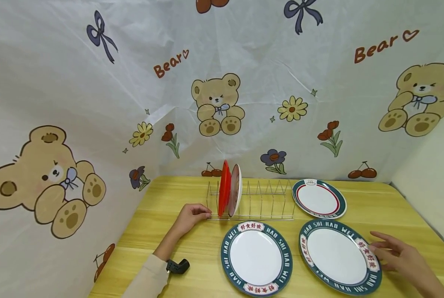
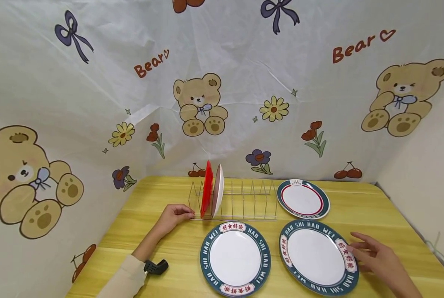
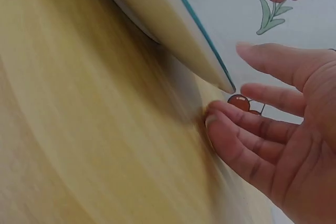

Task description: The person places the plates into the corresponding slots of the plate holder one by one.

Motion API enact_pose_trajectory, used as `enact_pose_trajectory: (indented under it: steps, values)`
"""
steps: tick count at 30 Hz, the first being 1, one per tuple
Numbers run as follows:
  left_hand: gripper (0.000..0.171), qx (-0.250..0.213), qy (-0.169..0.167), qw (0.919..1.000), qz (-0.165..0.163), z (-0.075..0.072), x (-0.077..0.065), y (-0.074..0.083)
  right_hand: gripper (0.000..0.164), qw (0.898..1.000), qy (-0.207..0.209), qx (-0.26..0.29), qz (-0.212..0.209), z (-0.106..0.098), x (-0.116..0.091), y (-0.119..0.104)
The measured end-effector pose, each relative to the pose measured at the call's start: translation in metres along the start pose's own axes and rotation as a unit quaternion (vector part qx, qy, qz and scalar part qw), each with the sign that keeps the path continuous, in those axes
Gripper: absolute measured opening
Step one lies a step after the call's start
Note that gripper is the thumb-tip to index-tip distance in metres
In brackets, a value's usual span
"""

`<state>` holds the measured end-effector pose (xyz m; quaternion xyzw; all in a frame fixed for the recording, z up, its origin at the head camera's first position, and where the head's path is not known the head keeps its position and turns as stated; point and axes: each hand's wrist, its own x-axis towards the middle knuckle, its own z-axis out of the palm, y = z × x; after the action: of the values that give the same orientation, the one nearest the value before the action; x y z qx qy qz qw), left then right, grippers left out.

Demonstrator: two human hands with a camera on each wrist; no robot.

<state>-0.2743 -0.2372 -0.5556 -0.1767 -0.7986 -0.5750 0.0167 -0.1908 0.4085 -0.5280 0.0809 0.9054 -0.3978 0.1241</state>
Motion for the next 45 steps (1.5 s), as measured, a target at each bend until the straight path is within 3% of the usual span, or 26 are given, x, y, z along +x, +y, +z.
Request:
enact_pose_trajectory:
  steps: [5,9,13,16,19,22,24,29,35,39,45]
  values:
    - [0.008,0.0,0.0,1.0,-0.005,-0.001,0.001,0.0,0.102,0.999,-0.035,0.005,0.009,0.003,-0.003,-0.009]
    - [0.007,0.002,0.001,0.9999,-0.01,-0.001,0.0,0.001,0.101,0.998,-0.054,0.005,0.005,0.007,-0.006,-0.013]
    - [0.008,0.006,0.003,0.9999,-0.011,-0.001,-0.001,0.001,0.092,0.996,-0.081,0.043,-0.008,0.004,-0.009,-0.013]
    - [0.008,0.003,0.002,0.9999,-0.013,-0.002,0.0,0.002,0.071,0.987,-0.125,0.104,-0.014,-0.002,-0.012,-0.011]
    - [0.008,-0.002,0.001,0.9999,-0.012,-0.002,0.0,0.002,0.06,0.967,-0.176,0.183,-0.021,-0.008,-0.013,-0.01]
    - [0.008,-0.003,-0.001,0.9999,-0.01,-0.003,0.0,0.002,0.062,0.941,-0.223,0.254,-0.03,-0.011,-0.013,-0.008]
    - [0.009,-0.003,-0.002,0.9999,-0.011,-0.003,0.0,0.001,0.065,0.929,-0.24,0.281,-0.032,-0.011,-0.014,-0.008]
    - [0.009,-0.003,-0.003,0.9999,-0.011,-0.002,0.0,0.001,0.066,0.917,-0.258,0.3,-0.053,-0.011,-0.017,-0.007]
    - [0.009,-0.005,-0.004,1.0,-0.002,-0.001,-0.001,0.0,0.07,0.866,-0.32,0.368,-0.112,-0.014,-0.02,-0.007]
    - [0.008,-0.005,-0.003,0.9999,-0.009,-0.002,-0.001,0.001,0.07,0.854,-0.311,0.391,-0.143,-0.015,-0.023,-0.008]
    - [0.009,-0.001,0.0,0.9999,-0.01,-0.001,-0.001,0.002,0.075,0.815,-0.295,0.449,-0.217,-0.015,-0.026,-0.011]
